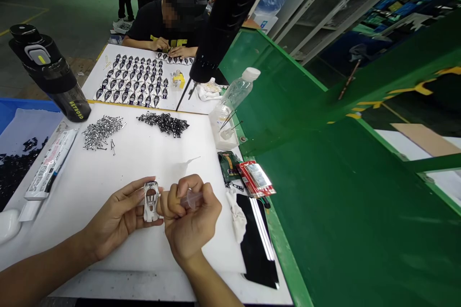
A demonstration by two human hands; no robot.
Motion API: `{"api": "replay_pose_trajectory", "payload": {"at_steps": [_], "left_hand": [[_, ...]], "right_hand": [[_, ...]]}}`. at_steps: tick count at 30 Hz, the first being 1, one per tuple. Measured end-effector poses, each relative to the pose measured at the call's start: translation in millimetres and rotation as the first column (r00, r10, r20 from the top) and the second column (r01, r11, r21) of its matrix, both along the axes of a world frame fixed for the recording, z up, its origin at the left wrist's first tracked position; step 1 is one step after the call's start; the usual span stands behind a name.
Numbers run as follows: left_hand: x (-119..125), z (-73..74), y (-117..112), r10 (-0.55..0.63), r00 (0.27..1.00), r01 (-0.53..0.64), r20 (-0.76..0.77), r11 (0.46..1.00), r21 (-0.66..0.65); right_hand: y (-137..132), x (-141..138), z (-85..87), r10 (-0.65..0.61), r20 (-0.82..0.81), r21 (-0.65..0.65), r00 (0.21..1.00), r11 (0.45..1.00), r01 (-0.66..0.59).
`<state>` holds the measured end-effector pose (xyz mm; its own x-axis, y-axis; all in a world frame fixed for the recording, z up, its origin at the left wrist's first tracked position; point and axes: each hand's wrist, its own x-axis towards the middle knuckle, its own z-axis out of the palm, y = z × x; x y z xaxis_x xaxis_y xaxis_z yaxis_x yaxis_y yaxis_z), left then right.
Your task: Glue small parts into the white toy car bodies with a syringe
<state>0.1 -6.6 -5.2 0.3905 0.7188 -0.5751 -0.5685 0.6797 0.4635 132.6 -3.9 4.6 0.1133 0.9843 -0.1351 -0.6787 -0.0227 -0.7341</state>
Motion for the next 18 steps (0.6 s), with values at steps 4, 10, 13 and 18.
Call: {"api": "replay_pose_trajectory", "payload": {"at_steps": [4, 10, 13, 18], "left_hand": [[0, -4.1, -1, 0.005, 1.000, -0.005, 0.007, 1.000, 0.010], [0, -6.9, -1, 0.013, 1.000, -0.014, 0.025, 1.000, 0.012], [-1, -5.0, -1, 0.005, 1.000, -0.006, 0.026, 1.000, 0.021], [-3, -4.7, -1, -0.006, 1.000, 0.006, 0.031, 1.000, 0.015]], "right_hand": [[-7, -5, 4.0, -0.018, 0.030, 0.002, 0.999, 1.000, 0.018], [18, 39, 13.0, -0.722, 0.281, 0.443, 0.633, 0.682, 0.582], [55, 73, 4.8, -0.799, 0.465, 0.411, 0.381, 0.576, 0.707], [63, 81, -4.0, -0.776, 0.614, 0.535, 0.144, 0.543, 0.647]]}}
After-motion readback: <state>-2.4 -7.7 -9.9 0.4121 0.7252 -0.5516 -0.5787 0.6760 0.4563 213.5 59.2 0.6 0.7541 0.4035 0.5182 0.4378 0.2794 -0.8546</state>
